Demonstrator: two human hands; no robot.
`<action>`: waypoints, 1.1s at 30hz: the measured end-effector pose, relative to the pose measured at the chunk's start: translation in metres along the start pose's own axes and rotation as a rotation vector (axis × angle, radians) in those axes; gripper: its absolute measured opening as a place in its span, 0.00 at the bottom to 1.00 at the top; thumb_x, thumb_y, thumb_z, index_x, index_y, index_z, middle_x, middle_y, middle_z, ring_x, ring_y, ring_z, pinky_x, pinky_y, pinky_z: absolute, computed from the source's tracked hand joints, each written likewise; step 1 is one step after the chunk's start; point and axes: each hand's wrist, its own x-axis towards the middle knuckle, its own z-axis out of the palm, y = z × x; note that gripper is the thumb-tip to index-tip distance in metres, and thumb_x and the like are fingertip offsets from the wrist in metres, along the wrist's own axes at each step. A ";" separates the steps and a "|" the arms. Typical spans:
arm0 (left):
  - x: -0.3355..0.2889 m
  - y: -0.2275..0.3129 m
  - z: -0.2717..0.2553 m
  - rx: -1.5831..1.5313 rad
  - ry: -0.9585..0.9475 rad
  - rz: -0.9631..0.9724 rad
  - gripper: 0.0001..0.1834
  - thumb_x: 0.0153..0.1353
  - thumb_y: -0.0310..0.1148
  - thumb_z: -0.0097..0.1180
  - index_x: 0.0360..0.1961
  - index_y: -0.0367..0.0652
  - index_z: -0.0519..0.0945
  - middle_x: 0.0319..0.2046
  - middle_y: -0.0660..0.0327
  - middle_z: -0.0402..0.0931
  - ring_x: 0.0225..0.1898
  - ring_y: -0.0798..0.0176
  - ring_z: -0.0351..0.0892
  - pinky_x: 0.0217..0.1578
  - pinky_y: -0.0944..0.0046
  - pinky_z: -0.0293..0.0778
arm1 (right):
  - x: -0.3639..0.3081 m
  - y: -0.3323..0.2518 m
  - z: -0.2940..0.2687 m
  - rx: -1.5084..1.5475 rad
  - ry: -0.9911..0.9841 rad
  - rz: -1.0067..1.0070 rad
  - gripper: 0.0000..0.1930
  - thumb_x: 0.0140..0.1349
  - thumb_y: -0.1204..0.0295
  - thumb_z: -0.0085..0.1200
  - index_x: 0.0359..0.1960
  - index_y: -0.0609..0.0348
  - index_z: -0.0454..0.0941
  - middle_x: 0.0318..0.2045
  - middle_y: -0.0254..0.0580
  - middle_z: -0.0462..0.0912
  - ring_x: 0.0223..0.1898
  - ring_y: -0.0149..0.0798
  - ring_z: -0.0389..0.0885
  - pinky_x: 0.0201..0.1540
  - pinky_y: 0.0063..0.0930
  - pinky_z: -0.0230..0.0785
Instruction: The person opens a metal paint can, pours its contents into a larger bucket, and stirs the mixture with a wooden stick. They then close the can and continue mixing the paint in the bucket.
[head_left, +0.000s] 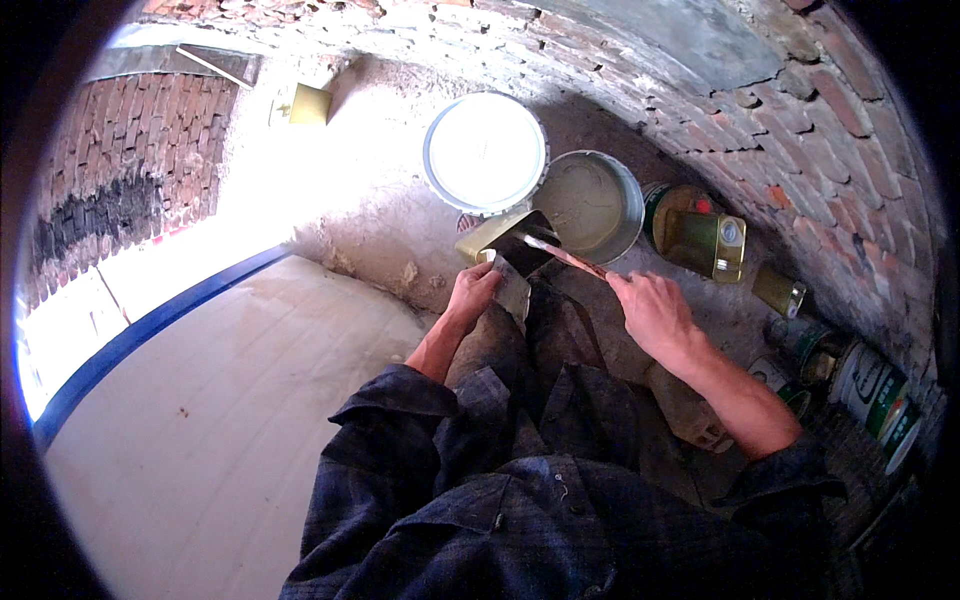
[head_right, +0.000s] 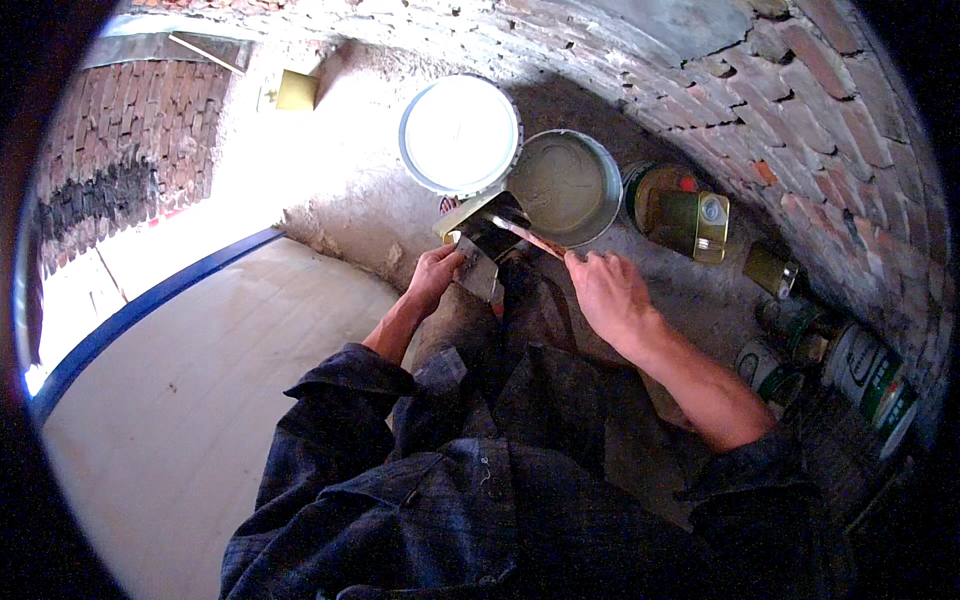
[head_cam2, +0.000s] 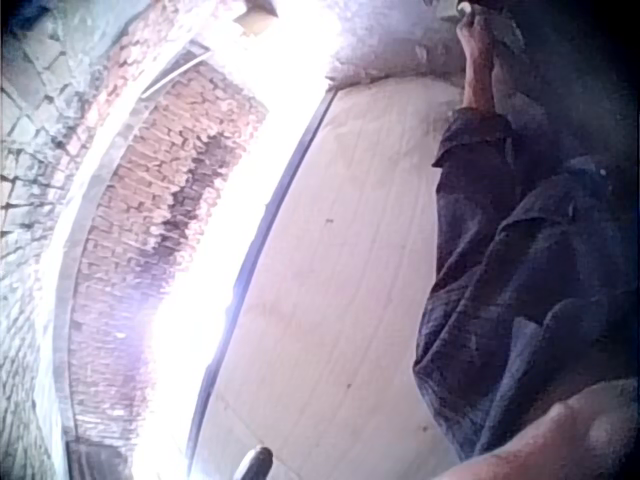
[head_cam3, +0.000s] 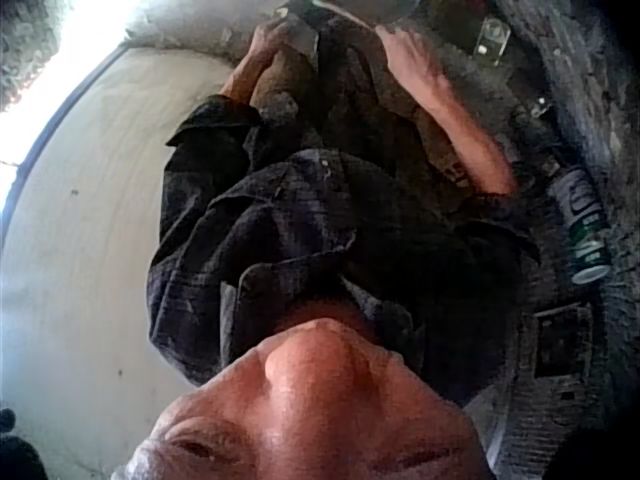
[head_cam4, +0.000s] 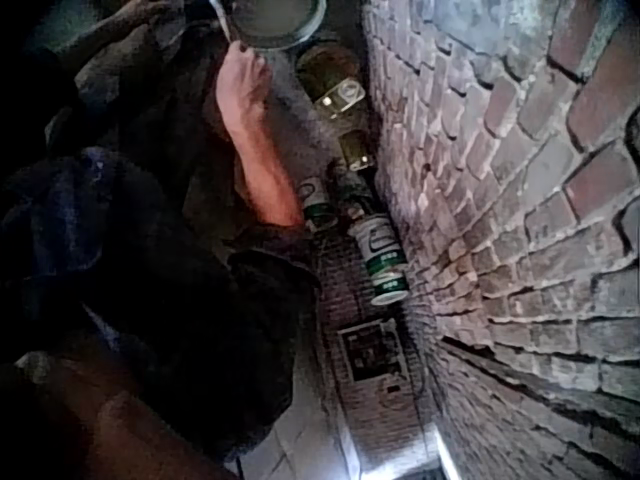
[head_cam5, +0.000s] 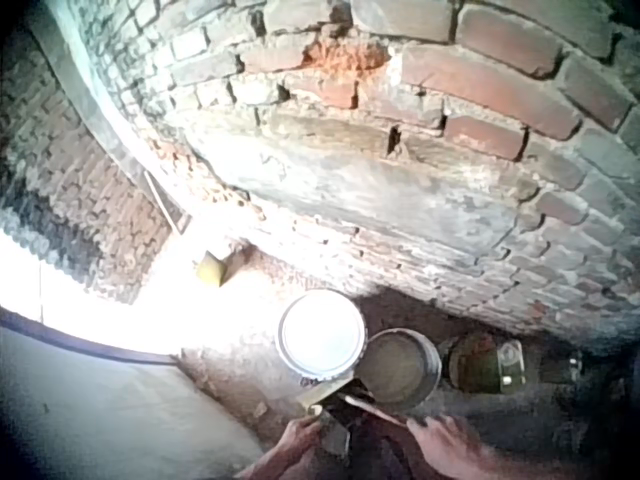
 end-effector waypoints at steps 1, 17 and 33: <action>0.001 -0.003 -0.002 0.011 0.002 -0.001 0.15 0.58 0.31 0.52 0.42 0.33 0.82 0.32 0.67 0.78 0.34 0.71 0.72 0.38 0.69 0.68 | 0.001 -0.001 -0.001 0.023 -0.019 0.016 0.08 0.59 0.76 0.48 0.39 0.62 0.77 0.30 0.55 0.81 0.34 0.54 0.82 0.37 0.45 0.76; 0.013 -0.008 0.001 0.120 0.054 -0.019 0.15 0.57 0.31 0.53 0.42 0.34 0.82 0.34 0.63 0.80 0.36 0.68 0.74 0.40 0.66 0.69 | -0.070 0.104 0.005 1.034 -0.150 0.692 0.12 0.61 0.78 0.47 0.46 0.64 0.73 0.26 0.46 0.81 0.23 0.30 0.81 0.18 0.26 0.70; -0.007 0.021 0.025 0.046 0.039 -0.083 0.20 0.60 0.28 0.49 0.53 0.35 0.77 0.44 0.61 0.80 0.45 0.68 0.75 0.50 0.67 0.68 | 0.123 0.125 0.293 0.748 -0.008 0.871 0.24 0.61 0.52 0.53 0.31 0.67 0.79 0.23 0.56 0.81 0.26 0.51 0.84 0.30 0.44 0.74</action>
